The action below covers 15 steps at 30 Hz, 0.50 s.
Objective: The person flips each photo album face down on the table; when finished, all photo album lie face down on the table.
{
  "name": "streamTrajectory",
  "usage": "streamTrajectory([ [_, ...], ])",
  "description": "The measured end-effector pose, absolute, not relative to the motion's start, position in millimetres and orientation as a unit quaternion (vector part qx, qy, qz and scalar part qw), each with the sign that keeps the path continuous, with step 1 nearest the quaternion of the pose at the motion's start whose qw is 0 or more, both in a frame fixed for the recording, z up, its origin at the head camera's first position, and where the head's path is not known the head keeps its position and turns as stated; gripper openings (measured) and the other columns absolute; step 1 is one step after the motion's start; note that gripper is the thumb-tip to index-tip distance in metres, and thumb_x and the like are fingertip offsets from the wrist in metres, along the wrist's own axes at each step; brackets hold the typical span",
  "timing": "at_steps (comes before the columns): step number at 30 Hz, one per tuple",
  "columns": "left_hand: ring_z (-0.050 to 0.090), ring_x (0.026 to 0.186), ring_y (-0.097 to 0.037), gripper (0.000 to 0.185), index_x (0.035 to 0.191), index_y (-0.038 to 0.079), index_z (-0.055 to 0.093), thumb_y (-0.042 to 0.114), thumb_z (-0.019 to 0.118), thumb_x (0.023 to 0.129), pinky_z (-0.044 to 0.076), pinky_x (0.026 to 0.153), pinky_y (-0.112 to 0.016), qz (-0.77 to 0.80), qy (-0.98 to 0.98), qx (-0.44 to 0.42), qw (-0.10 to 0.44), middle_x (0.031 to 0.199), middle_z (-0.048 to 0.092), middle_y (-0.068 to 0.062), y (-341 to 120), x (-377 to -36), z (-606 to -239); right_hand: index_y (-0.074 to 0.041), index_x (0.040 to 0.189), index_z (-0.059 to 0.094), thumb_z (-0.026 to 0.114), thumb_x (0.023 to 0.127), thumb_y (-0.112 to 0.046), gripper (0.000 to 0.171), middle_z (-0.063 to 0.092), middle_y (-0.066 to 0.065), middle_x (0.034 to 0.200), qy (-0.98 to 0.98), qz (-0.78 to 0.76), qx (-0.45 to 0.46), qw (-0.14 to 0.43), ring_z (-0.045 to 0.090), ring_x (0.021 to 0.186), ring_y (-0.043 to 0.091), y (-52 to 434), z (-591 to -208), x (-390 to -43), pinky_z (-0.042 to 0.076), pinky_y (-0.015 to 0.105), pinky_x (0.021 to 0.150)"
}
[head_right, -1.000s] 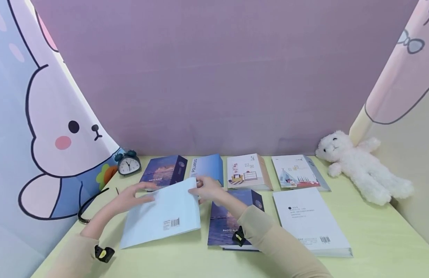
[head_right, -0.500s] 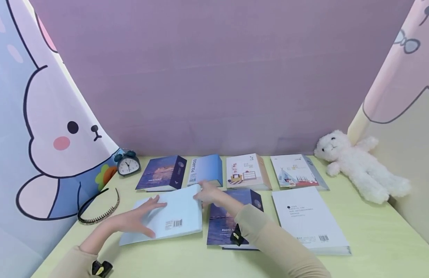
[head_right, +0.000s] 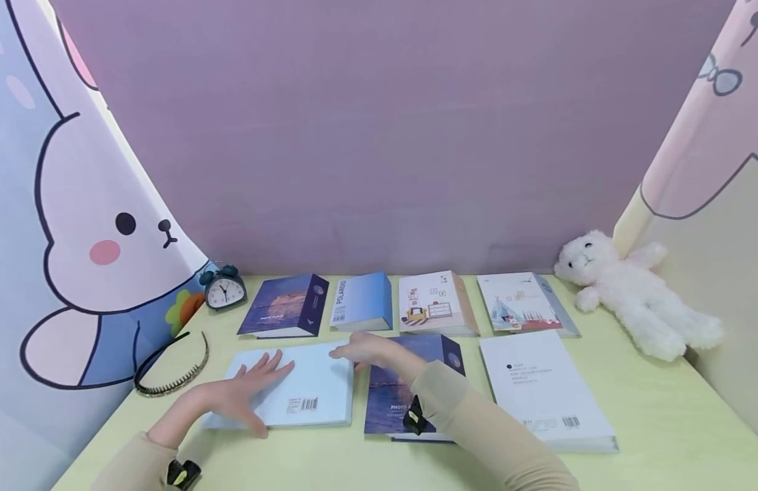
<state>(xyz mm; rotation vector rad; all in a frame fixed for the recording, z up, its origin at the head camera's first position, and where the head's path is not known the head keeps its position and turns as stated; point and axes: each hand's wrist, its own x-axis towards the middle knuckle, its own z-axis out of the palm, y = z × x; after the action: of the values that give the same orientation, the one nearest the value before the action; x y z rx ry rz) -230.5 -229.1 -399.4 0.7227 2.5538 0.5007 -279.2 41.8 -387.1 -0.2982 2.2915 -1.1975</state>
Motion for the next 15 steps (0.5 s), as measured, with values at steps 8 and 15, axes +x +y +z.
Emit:
streamTrajectory([
  [8, -0.004, 0.140, -0.048, 0.106, 0.149, 0.008, 0.022, 0.040, 0.081, 0.067, -0.005, 0.104, -0.073, 0.204, 0.911, 0.294, 0.204, 0.156, 0.001, -0.023, -233.3, -237.3, -403.4, 0.008, 0.132, 0.044, 0.061, 0.089, -0.038, 0.065, 0.045, 0.023, 0.137, 0.864, -0.410, -0.121, 0.267, 0.051, 0.119, 0.037, 44.4, -385.1, -280.9, 0.040, 0.048, 0.104],
  [15, -0.005, 0.140, -0.048, 0.102, 0.149, 0.008, 0.024, 0.038, 0.079, 0.069, -0.007, 0.103, -0.073, 0.214, 0.906, 0.305, 0.203, 0.156, 0.002, -0.021, -233.6, -239.4, -403.2, 0.006, 0.139, 0.037, 0.061, 0.087, -0.041, 0.074, 0.039, 0.022, 0.144, 0.869, -0.395, -0.135, 0.266, 0.039, 0.132, 0.037, 49.5, -382.5, -280.7, 0.032, 0.049, 0.110],
])
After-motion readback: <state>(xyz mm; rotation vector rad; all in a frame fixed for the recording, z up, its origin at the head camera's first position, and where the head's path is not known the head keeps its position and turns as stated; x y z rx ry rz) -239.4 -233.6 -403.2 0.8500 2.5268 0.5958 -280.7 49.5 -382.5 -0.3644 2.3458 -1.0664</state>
